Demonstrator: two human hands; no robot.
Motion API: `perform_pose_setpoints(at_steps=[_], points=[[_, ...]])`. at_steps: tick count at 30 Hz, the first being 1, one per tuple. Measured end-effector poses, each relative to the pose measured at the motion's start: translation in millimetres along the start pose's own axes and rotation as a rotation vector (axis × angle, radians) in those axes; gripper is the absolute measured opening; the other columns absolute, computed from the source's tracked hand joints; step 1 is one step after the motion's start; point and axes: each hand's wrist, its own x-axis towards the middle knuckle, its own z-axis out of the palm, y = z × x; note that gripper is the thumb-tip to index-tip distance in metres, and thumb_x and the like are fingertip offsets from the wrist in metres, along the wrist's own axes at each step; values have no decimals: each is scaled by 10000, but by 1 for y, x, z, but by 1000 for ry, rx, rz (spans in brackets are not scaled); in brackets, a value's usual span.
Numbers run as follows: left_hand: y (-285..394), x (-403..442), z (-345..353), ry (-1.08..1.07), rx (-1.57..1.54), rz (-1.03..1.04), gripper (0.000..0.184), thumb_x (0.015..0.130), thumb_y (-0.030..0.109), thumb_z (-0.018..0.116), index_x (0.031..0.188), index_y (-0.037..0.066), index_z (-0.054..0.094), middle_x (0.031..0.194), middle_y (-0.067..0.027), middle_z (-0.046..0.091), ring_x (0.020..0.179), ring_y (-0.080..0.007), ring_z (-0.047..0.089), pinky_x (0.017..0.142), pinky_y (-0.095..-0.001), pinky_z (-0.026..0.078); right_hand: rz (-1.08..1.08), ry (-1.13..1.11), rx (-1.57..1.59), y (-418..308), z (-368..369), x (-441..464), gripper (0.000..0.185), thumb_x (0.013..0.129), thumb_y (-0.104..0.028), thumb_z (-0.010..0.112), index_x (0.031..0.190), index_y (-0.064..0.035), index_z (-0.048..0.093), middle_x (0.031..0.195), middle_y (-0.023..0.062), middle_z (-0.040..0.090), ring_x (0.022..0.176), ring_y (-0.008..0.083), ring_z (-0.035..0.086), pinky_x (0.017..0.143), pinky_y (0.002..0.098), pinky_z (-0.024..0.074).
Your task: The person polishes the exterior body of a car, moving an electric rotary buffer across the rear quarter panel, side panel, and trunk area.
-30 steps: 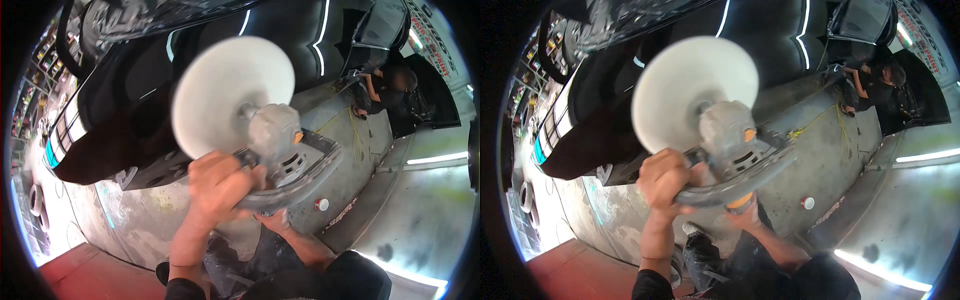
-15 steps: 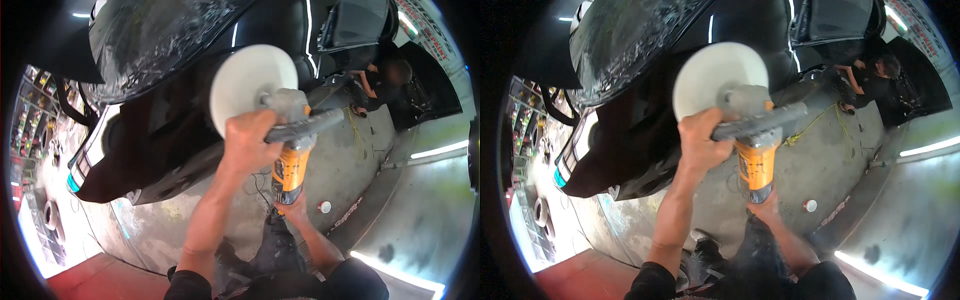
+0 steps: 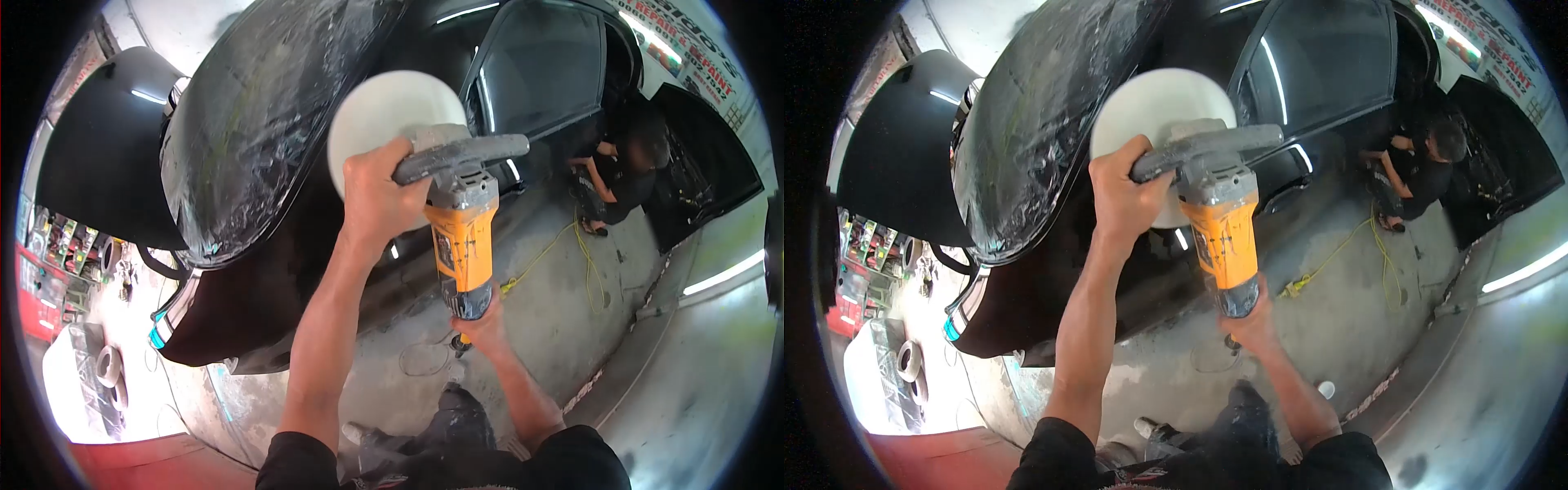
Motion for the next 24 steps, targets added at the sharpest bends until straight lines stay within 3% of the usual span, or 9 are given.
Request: perform_pose_setpoints(at_steps=[2,3,6,10,11,15,20,24], points=[[7,36,17,38,17,21,151,687,22,720,718,-28,581,566,-150,536,495,-163,511,515,-309,428,-23,20,6,-15,-22,31,798,608,-32,783,1324,-16,432,1107,107,632,1022,202,618,916,343,489],[9,52,23,60,27,24,148,695,23,724,726,-34,591,568,-149,549,503,-146,521,519,-307,433,-128,41,-18,-33,-31,48,761,589,23,774,1285,-27,470,1061,50,617,936,152,605,858,312,502],[11,98,45,110,-35,9,132,717,17,728,747,-43,613,567,-136,576,521,-129,539,525,-304,443,-88,25,-22,-61,-59,92,824,593,4,791,1335,-19,432,1116,112,628,1043,200,606,925,330,479],[10,120,58,175,-142,-2,133,723,18,729,768,-50,624,588,-142,599,548,-105,544,532,-297,446,-47,26,-13,-60,-79,123,843,601,7,790,1354,-8,411,1126,106,618,1039,204,593,920,333,477],[11,114,54,174,-142,14,140,714,13,725,772,-49,614,593,-150,593,566,-90,538,533,-298,444,-14,32,-91,-65,-81,119,839,601,5,782,1354,-9,410,1137,119,606,1053,216,587,928,348,473],[4,49,28,236,-35,-5,193,634,62,727,711,-2,561,576,-167,482,507,-338,507,512,-326,429,-94,-86,-247,-42,-78,81,859,613,-46,785,1374,-4,389,1155,167,607,1069,286,605,938,400,475],[-8,-64,-42,255,125,-46,253,691,55,743,627,40,498,543,-129,487,455,-299,511,461,-333,378,0,-183,-300,-15,-38,0,868,653,-67,784,1410,-4,363,1177,178,625,1093,282,623,955,400,475],[-16,-144,-105,221,216,-165,227,706,21,736,641,46,520,573,-99,560,462,-262,546,486,-294,412,-2,-299,-237,-11,18,-49,892,657,-85,807,1426,-10,362,1253,185,605,1181,280,600,995,400,462]])
